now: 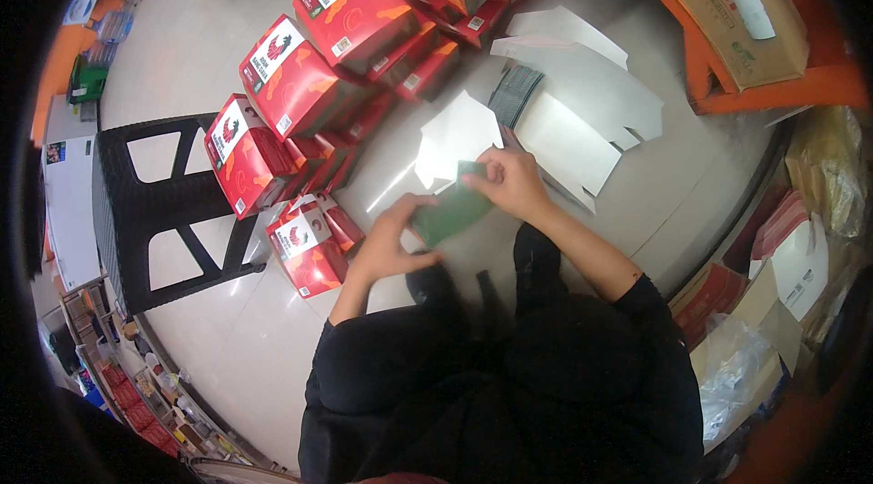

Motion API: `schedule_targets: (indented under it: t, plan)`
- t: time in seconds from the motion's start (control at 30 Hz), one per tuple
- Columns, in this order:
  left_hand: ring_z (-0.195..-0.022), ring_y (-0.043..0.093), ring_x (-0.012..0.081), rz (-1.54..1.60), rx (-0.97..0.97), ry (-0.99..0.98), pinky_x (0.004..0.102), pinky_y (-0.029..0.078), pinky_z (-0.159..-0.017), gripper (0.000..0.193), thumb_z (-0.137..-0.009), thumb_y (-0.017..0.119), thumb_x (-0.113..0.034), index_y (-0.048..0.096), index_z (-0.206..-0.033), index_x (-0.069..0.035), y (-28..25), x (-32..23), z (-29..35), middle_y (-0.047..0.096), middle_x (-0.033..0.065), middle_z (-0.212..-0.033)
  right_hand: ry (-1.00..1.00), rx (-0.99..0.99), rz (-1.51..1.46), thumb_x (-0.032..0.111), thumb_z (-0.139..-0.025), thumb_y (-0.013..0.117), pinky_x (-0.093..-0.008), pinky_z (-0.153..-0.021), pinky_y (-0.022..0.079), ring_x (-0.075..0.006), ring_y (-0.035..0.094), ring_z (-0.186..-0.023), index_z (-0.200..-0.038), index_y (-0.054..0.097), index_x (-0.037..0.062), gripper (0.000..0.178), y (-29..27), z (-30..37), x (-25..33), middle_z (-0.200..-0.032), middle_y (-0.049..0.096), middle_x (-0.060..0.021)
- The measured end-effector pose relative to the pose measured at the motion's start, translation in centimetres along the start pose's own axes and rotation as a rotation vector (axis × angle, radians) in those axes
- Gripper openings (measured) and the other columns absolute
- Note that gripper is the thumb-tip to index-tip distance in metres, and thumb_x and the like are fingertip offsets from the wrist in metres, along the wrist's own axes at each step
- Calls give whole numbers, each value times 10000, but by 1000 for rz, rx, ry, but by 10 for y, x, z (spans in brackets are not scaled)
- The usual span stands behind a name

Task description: The person sits on the floor and repeatedly assembles small red and white cardboard boxes. They fold the box flaps, insert a green packet into each box, and close the lid. Finished boxes are stacked nearby.

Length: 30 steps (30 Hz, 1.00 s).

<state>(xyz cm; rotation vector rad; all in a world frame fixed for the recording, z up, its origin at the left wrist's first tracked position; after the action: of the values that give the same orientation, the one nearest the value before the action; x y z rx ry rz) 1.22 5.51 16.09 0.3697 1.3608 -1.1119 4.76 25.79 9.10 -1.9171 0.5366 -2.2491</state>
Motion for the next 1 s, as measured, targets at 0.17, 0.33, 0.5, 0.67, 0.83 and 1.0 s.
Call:
schedule_targets:
  t: [0.17, 0.33, 0.5, 0.67, 0.83, 1.0]
  plan:
    - [-982, 536, 291, -190, -262, 55, 353, 478, -801, 520, -574, 722, -9, 585, -1066, -106, 23, 20, 7, 489, 101, -1124, -51, -78, 17, 156, -679, 774, -262, -477, 368, -120, 467, -496, -791, 661, 16, 212, 7, 4, 9, -556, 512, -38]
    - [-1046, 489, 293, -82, -297, 84, 379, 436, -856, 515, -535, 708, 22, 600, -1019, -119, 24, 20, -1, 464, 87, -1196, -139, -8, -64, 136, -688, 759, -270, -477, 362, -131, 463, -503, -848, 696, 28, 203, 11, 7, 9, -571, 516, -40]
    - [-1050, 490, 267, -152, -222, 160, 377, 420, -851, 522, -522, 701, 22, 596, -1009, -134, 23, 20, -7, 456, 62, -1247, -175, 111, -39, 131, -759, 697, -282, -485, 360, -135, 475, -518, -842, 699, 23, 136, 16, 7, 5, -583, 526, -63]
    - [-1037, 519, 248, -305, -151, 216, 373, 431, -821, 491, -538, 702, -11, 587, -999, -136, 13, 8, -7, 504, 26, -1257, -215, 342, -138, 49, -804, 631, -233, -559, 408, -117, 551, -598, -865, 695, -12, 108, 9, 12, 11, -723, 627, -106]
    - [-953, 555, 242, -303, -86, 274, 360, 445, -782, 515, -525, 698, -17, 579, -1012, -138, 13, -4, -8, 570, 23, -1177, 152, 245, -570, 143, -793, 676, -237, -580, 443, -99, 560, -639, -1085, 589, -12, 342, -34, -1, -33, -851, 593, -45]
    - [-964, 532, 220, -356, 22, 425, 346, 437, -761, 561, -499, 701, -30, 559, -1037, -97, 48, 2, -11, 525, 13, -1226, 229, 173, 54, 299, -742, 730, -281, -614, 482, -154, 610, -745, -1187, 507, 32, 564, -7, -2, -33, -1005, 578, -101]
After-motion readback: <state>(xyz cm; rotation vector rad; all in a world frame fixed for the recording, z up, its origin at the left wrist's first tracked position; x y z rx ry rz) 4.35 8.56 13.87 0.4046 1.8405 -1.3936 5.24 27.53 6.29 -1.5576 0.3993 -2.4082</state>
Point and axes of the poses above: each hand's wrist, its own z-axis away from the middle knuckle, its own y-axis out of the palm, x = y × z, the point moved 4 cm from there along -z, towards the middle knuckle
